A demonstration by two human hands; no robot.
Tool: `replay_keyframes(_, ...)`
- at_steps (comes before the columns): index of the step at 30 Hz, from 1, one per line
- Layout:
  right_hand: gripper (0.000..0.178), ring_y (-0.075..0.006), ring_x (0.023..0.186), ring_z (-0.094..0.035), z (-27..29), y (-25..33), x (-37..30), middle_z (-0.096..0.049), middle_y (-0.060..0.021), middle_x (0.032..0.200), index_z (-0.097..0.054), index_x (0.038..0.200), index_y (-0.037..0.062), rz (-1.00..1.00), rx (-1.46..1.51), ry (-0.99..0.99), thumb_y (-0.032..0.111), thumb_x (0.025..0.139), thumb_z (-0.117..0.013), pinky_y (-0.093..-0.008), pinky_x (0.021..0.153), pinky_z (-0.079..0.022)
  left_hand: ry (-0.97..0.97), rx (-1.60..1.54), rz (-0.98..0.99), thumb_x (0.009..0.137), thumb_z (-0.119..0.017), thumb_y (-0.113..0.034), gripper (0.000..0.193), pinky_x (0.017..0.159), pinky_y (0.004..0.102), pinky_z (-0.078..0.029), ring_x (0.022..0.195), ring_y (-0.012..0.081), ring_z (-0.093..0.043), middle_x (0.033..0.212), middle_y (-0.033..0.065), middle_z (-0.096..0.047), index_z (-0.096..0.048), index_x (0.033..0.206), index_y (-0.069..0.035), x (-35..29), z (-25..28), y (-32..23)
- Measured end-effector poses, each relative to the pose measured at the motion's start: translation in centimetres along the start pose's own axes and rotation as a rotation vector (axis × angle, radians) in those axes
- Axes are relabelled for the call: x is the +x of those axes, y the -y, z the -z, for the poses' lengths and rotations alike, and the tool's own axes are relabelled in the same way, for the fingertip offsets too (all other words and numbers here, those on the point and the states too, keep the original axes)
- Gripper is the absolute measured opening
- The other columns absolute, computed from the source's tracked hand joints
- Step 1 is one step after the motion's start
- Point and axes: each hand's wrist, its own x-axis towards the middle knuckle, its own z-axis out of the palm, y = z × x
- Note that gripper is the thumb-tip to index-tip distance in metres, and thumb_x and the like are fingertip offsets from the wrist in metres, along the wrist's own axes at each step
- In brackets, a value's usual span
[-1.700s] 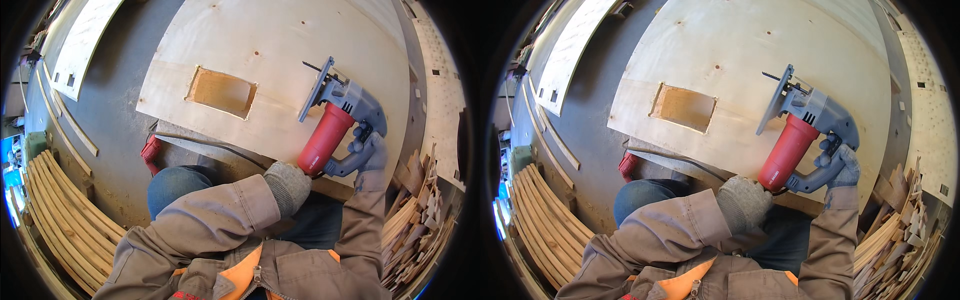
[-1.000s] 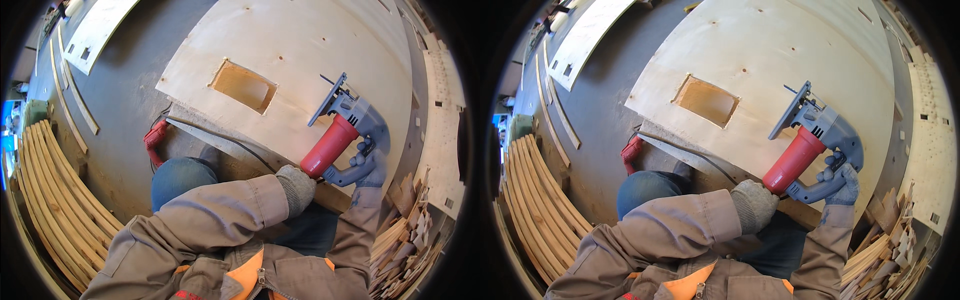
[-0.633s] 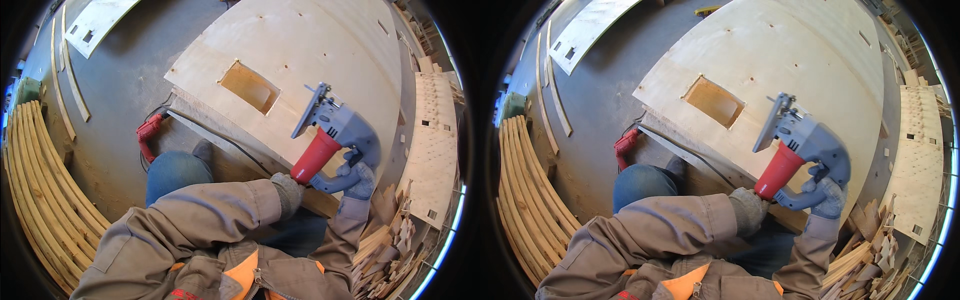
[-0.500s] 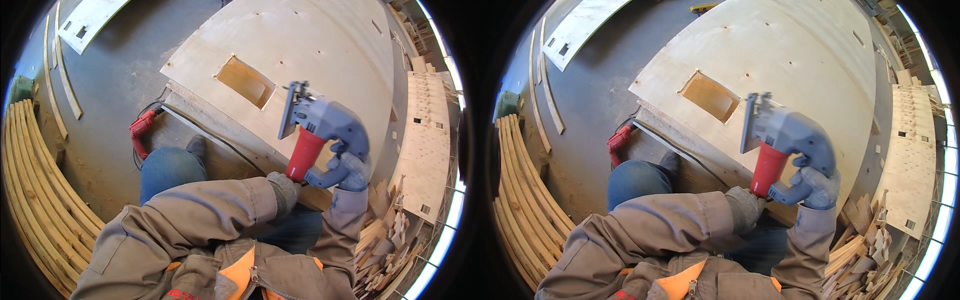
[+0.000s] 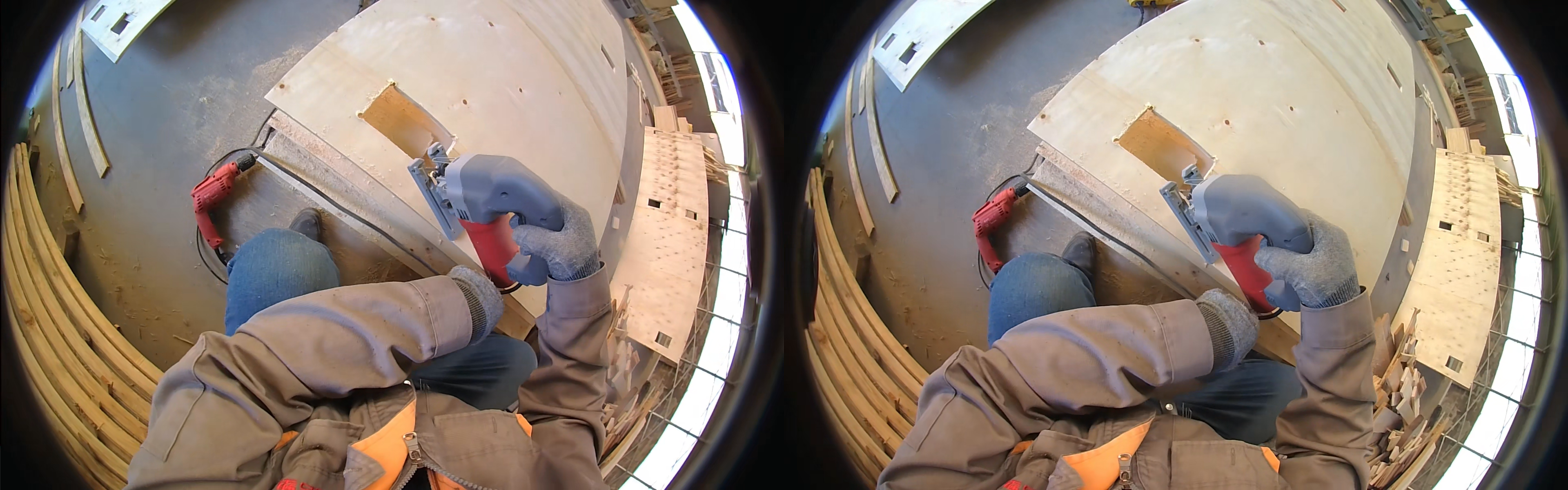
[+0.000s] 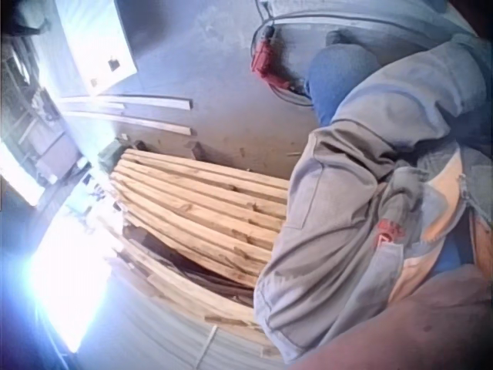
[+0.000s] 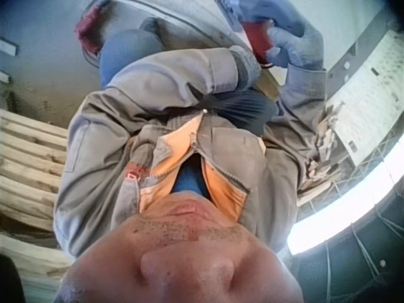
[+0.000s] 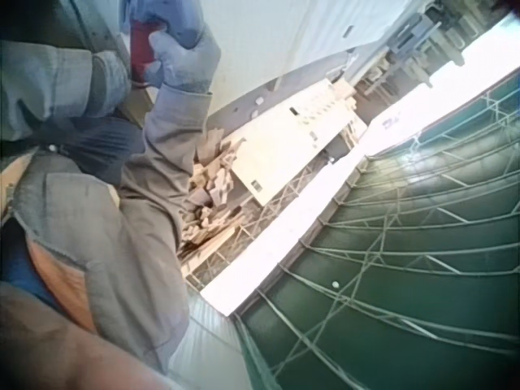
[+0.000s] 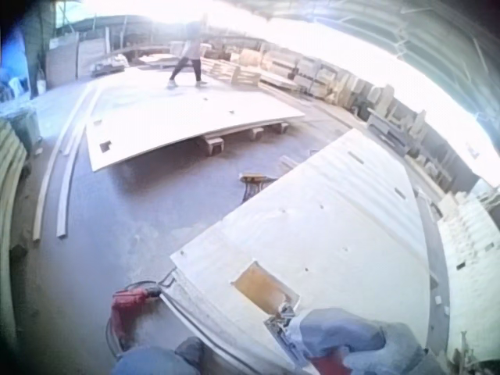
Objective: The person uses a jigsaw to cut a rectangular hole in a large wooden board. They guide the tool along the marked lines, creating sawdust as they cut through the wood.
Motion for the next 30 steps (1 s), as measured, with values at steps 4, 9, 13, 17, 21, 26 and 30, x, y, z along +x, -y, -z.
replay_keyframes(4, 0.037, -0.0174, 0.075, -0.069, 0.2, 1.3, 1.3, -0.073, -0.0096, 0.083, -0.072, 0.1, 0.001, 0.016, -0.241, 0.084, 0.019, 0.069, -0.08, -0.0335, 0.071, -0.055, -0.142, 0.055, 0.076, 0.086, -0.069, -0.027, 0.042, 0.09, 0.0456, -0.056, 0.112, 0.0303, -0.07, 0.118, 0.015, -0.073, -0.07, 0.122, -0.006, -1.2, 0.1, -0.1)
replay_keyframes(9, 0.038, -0.0236, 0.074, -0.071, -0.5, 2.7, 2.0, -0.073, -0.0149, 0.083, -0.071, 0.096, 0.0009, -0.006, -0.447, 0.122, 0.023, 0.067, -0.079, -0.0367, 0.071, -0.056, -0.172, 0.033, 0.058, 0.088, -0.067, -0.025, 0.041, 0.093, 0.0444, -0.055, 0.115, 0.0298, -0.069, 0.12, 0.0162, -0.072, -0.07, 0.122, -0.002, -1.6, 0.5, 0.5)
replay_keyframes(13, 0.036, -0.0253, 0.075, -0.071, -1.0, 3.3, 2.5, -0.073, -0.016, 0.082, -0.07, 0.095, 0.0005, 0.034, -0.458, 0.151, 0.021, 0.067, -0.078, -0.0367, 0.071, -0.056, -0.171, -0.011, 0.059, 0.087, -0.067, -0.023, 0.04, 0.09, 0.0437, -0.056, 0.111, 0.0305, -0.07, 0.115, 0.0159, -0.074, -0.07, 0.121, -0.001, -1.5, 0.8, 0.9)
replay_keyframes(17, 0.036, -0.024, 0.075, -0.071, -0.6, 3.3, 2.7, -0.072, -0.0159, 0.082, -0.07, 0.095, -0.0001, 0.03, -0.432, 0.183, 0.02, 0.066, -0.078, -0.036, 0.071, -0.056, -0.179, -0.017, 0.05, 0.086, -0.068, -0.023, 0.036, 0.087, 0.0437, -0.057, 0.108, 0.0308, -0.072, 0.113, 0.0143, -0.075, -0.074, 0.117, -0.006, -1.3, 0.8, 1.0)
replay_keyframes(21, 0.034, -0.0219, 0.073, -0.069, -1.0, 3.1, 2.5, -0.071, -0.0143, 0.08, -0.07, 0.093, -0.0003, 0.039, -0.371, 0.183, 0.02, 0.066, -0.077, -0.0352, 0.07, -0.055, -0.17, -0.01, 0.02, 0.085, -0.069, -0.024, 0.033, 0.087, 0.0443, -0.057, 0.108, 0.0295, -0.072, 0.115, 0.0129, -0.075, -0.077, 0.114, -0.01, -1.3, 0.9, 0.9)
replay_keyframes(26, 0.033, -0.0195, 0.072, -0.067, -1.0, 3.3, 2.9, -0.071, -0.0119, 0.079, -0.069, 0.091, 0.0, 0.028, -0.429, 0.188, 0.02, 0.066, -0.077, -0.0344, 0.069, -0.054, -0.194, -0.006, 0.059, 0.085, -0.071, -0.025, 0.033, 0.089, 0.0452, -0.056, 0.111, 0.0289, -0.071, 0.116, 0.0112, -0.075, -0.078, 0.114, -0.012, -0.3, 0.2, 0.8)
replay_keyframes(30, 0.034, -0.0177, 0.072, -0.067, -1.4, 3.6, 2.6, -0.07, -0.0088, 0.079, -0.069, 0.092, 0.0009, 0.042, -0.371, 0.19, 0.02, 0.065, -0.078, -0.0342, 0.068, -0.054, -0.188, -0.01, 0.029, 0.084, -0.072, -0.025, 0.033, 0.089, 0.0459, -0.055, 0.112, 0.029, -0.07, 0.117, 0.0097, -0.075, -0.078, 0.115, -0.015, -1.1, 0.9, 0.8)
